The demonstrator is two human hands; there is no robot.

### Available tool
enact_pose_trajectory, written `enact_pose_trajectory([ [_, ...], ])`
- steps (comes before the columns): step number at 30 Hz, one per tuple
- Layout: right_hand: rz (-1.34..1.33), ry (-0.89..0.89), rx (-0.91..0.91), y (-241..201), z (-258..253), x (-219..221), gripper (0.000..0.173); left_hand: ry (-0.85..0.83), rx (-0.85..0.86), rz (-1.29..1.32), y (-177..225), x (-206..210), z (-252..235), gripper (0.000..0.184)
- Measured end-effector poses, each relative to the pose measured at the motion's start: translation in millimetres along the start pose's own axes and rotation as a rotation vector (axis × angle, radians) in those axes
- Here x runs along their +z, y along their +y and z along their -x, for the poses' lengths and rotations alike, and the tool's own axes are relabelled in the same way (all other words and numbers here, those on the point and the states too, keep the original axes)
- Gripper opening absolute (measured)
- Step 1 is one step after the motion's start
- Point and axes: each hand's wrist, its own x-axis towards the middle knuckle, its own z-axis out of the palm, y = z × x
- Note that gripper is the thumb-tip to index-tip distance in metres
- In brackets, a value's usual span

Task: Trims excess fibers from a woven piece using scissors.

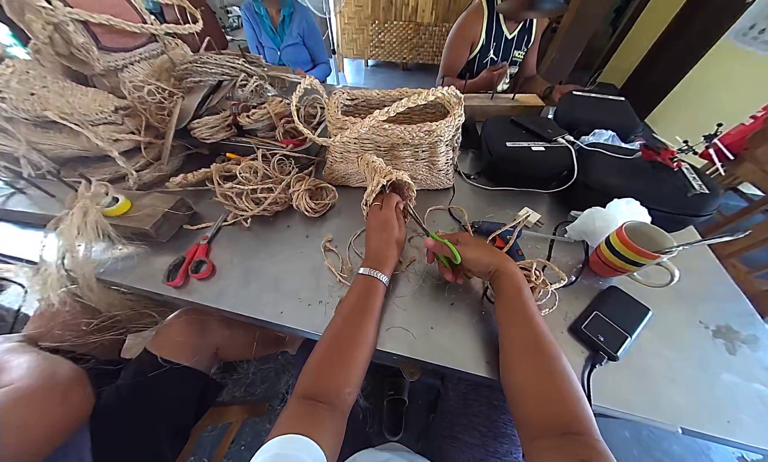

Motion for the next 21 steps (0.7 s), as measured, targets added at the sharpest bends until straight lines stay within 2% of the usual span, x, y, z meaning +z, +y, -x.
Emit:
enact_pose_trajectory([
  [4,-0.055,-0.045,-0.011,3,-2,0,0.052,-0.042,-0.017,-0.014,4,-4,7,0.025],
  [10,-0.051,-0.007,-0.023,-1,-7,5,0.047,-0.079,-0.059,-0.038,19,-16,18,0.03],
  [16,0.089,0.096,0.034,-7,0,0,0.043,-0.047,0.005,-0.017,15,-13,16,0.022],
  [21,0.119,0.066,0.054,-9,10,-9,0.044,-0.012,0.043,-0.011,17,-7,18,0.016],
])
